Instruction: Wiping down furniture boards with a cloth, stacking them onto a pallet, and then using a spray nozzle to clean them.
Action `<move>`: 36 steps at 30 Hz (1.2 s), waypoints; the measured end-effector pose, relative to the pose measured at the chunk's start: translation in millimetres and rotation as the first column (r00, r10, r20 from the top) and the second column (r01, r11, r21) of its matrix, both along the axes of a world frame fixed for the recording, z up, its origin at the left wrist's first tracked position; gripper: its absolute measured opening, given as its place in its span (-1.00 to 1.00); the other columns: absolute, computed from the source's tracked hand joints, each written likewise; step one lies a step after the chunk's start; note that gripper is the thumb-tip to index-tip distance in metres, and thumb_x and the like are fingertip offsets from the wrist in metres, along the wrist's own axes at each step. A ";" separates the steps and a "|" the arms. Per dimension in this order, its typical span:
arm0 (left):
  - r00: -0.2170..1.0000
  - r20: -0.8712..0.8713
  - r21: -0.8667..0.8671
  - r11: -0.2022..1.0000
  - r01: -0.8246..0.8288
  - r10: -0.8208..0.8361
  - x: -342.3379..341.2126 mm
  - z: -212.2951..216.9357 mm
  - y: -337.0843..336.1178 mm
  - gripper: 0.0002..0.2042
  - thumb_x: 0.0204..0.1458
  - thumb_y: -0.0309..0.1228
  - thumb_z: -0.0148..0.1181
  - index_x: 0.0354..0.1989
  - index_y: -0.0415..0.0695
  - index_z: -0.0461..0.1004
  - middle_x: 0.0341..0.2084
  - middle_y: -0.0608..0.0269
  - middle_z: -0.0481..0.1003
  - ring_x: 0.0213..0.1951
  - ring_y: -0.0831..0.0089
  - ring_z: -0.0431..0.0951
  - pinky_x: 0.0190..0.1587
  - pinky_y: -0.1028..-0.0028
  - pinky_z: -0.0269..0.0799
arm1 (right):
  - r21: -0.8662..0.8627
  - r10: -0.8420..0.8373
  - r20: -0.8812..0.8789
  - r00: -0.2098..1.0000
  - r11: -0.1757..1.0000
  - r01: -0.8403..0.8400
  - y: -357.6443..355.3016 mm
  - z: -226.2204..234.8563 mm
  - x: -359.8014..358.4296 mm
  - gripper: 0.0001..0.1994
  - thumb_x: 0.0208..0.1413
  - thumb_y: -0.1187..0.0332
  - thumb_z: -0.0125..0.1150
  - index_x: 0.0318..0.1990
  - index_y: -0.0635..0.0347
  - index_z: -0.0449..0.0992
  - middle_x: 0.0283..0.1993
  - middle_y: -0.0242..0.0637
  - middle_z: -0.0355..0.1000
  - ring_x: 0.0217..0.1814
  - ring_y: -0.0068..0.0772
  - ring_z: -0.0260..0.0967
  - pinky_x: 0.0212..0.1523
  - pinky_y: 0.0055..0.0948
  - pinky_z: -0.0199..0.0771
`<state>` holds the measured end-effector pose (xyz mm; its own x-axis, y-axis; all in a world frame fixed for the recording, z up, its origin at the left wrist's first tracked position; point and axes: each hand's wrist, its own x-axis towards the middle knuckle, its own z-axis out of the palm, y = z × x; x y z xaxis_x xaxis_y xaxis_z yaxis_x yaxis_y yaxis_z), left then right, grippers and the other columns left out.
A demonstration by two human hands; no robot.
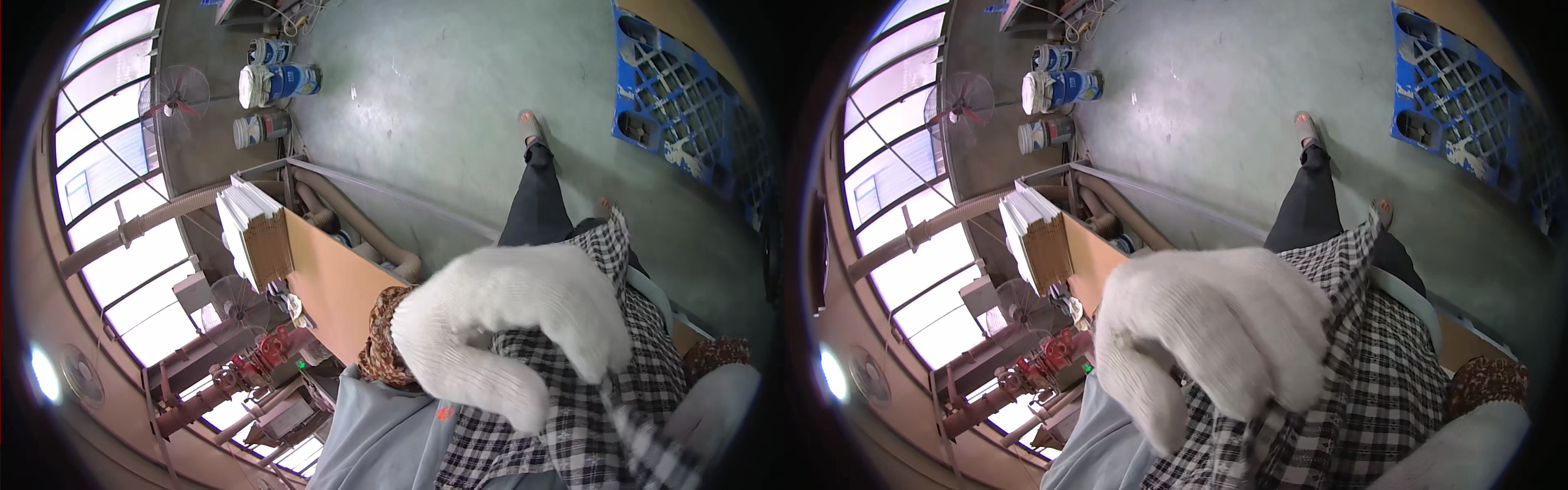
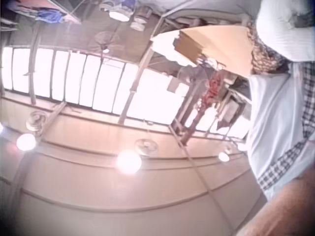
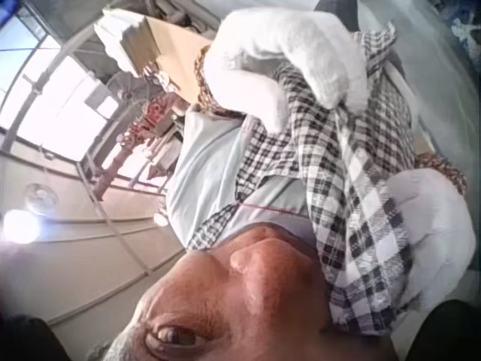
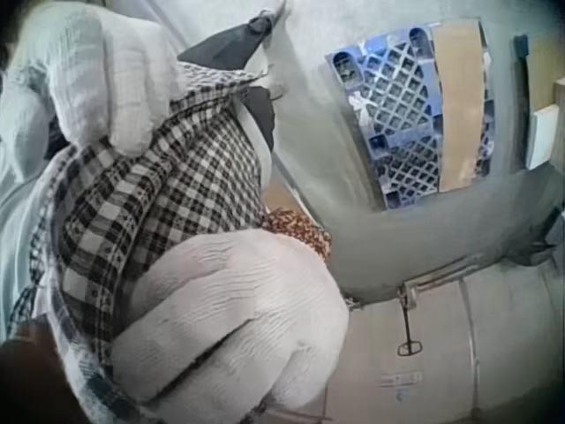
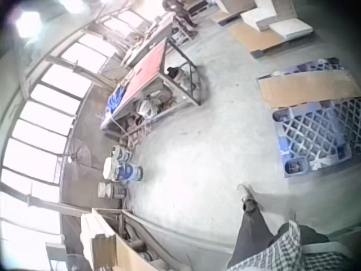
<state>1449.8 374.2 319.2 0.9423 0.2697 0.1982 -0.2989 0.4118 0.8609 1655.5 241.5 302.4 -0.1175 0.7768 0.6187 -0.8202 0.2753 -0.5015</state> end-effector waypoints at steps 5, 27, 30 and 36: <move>0.981 0.011 -0.083 0.978 -0.191 0.192 -4.1 -19.6 88.0 -0.62 0.17 -0.20 0.41 -0.11 -0.32 0.56 -0.12 -0.09 0.59 -0.09 0.14 0.59 0.01 0.20 0.50 | -0.024 -0.069 0.039 0.997 0.997 0.070 74.3 -15.6 7.3 -0.76 0.40 0.37 0.02 -0.02 0.36 0.53 0.01 0.06 0.57 -0.09 -0.17 0.59 -0.16 -0.24 0.65; 0.454 -0.849 0.338 0.938 0.077 0.269 63.9 -163.7 517.9 -0.56 0.28 -0.11 0.22 0.09 -0.26 0.56 -0.01 0.04 0.64 0.11 0.27 0.61 0.18 0.32 0.48 | -0.082 0.689 0.695 -0.204 0.358 0.930 253.2 -320.2 193.2 -0.76 0.12 0.22 0.22 -0.12 0.10 0.64 -0.09 0.01 0.59 -0.02 0.11 0.56 0.04 -0.03 0.54; 0.294 -0.870 0.471 0.842 0.264 0.395 74.6 -216.5 559.2 -0.51 0.22 -0.03 0.23 0.09 -0.21 0.57 -0.05 -0.04 0.65 0.06 0.15 0.64 0.14 0.31 0.51 | -0.343 0.745 0.520 -0.418 0.630 0.697 175.3 -438.0 235.9 -0.67 0.11 0.30 0.15 -0.06 0.27 0.66 -0.12 0.06 0.62 -0.08 0.19 0.59 0.01 0.01 0.60; 0.042 -0.970 0.240 0.970 0.037 0.238 54.7 -300.7 606.3 -0.52 0.18 0.00 0.28 -0.06 -0.26 0.65 -0.24 0.15 0.70 -0.22 0.35 0.66 -0.13 0.38 0.55 | -0.278 0.607 0.563 -0.561 0.778 0.563 298.0 -417.8 334.1 -0.86 0.01 0.30 0.42 -0.30 0.09 0.76 -0.21 -0.19 0.67 -0.04 -0.11 0.61 0.03 -0.21 0.62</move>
<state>1504.6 980.5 18.5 0.2471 0.4769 -0.8435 0.8623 0.2889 0.4160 1989.6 539.5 -115.4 0.1280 0.6327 -0.7638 0.9193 -0.3646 -0.1480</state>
